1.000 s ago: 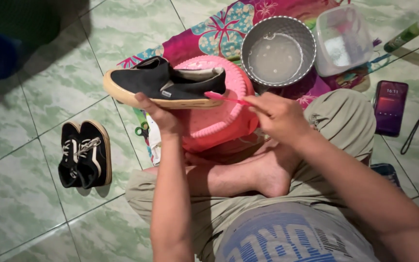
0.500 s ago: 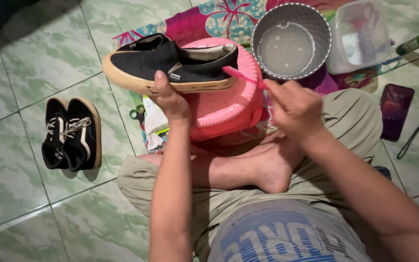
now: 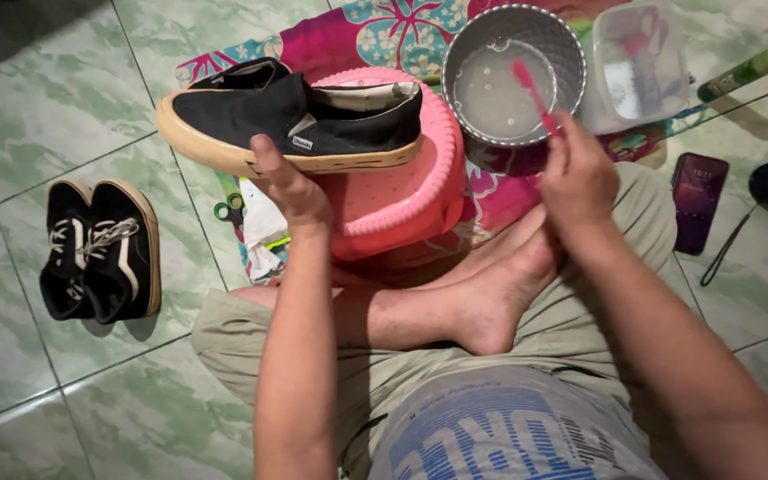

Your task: The person scrubs a black slip-on shoe using a pink toothbrush and soapy water from a metal bowl. They clean the sole, sides, and interior of the shoe while sitting on the floor, repeatedly dipping the brush into the water.

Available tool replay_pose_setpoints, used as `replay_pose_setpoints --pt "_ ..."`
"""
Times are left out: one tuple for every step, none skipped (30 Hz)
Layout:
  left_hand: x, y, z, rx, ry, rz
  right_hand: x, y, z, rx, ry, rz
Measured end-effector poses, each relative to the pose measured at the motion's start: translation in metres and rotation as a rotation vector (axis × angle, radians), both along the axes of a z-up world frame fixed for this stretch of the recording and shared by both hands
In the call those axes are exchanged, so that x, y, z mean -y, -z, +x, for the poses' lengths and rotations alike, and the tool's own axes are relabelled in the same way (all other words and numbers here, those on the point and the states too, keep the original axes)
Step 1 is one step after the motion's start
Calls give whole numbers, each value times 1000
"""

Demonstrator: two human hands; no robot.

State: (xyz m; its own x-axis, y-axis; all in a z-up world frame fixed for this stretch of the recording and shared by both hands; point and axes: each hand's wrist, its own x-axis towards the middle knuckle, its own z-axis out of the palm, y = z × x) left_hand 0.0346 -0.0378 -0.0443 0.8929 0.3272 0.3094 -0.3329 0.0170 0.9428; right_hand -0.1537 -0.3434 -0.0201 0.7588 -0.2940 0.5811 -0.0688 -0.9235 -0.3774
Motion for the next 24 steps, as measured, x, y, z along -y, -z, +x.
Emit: replay_pose_setpoints --pt "2 -14 -3 -2 -2 -1 16 11 6 -2 -2 -1" --pt "5 -28 -6 -17 44 -81 33 21 12 -300 110 65" --pt "8 -42 -9 -30 91 -159 49 32 17 -597 223 134" --pt "11 -46 -12 -30 92 -158 57 38 32 -597 224 135" --pt "13 -51 -12 -33 112 -213 65 42 47 -719 251 98" --pt "15 -56 -13 -37 132 -268 72 47 63 -841 278 59" --pt "17 -59 -16 -33 132 -267 85 66 79 -837 277 60" --pt "18 -62 -18 -73 128 -203 97 85 96 -882 316 38" --pt "17 -66 -20 -112 117 -139 107 104 116 -927 348 13" --pt "14 -53 -14 -108 109 -138 103 98 117 -924 341 10" --pt "7 -40 -8 -127 99 -128 97 92 119 -954 338 2" --pt "0 -26 -1 -145 89 -119 90 88 122 -985 336 -7" --pt "3 -35 -4 -147 79 -119 80 65 110 -987 327 -11" --pt "6 -44 -7 -148 72 -162 70 44 99 -948 309 -5" --pt "11 -53 -10 -148 71 -207 62 21 85 -908 297 1" --pt "10 -56 -11 -149 68 -210 55 19 71 -909 295 -3" --pt "12 -58 -12 -147 63 -190 51 16 55 -722 272 -42" --pt "14 -60 -13 -144 58 -170 47 14 38 -536 246 -82" --pt "14 -56 -13 -145 65 -172 49 23 28 -537 253 -83" --pt "13 -52 -14 -158 58 -171 50 33 18 -311 232 -209" --pt "13 -47 -14 -171 52 -169 52 44 7 -85 208 -332" --pt "11 -51 -13 -173 60 -170 47 43 0 -87 216 -333" --pt "9 -54 -14 -175 56 -110 41 43 -8 -305 246 -297" --pt "7 -58 -14 -176 52 -50 35 42 -16 -522 274 -257"
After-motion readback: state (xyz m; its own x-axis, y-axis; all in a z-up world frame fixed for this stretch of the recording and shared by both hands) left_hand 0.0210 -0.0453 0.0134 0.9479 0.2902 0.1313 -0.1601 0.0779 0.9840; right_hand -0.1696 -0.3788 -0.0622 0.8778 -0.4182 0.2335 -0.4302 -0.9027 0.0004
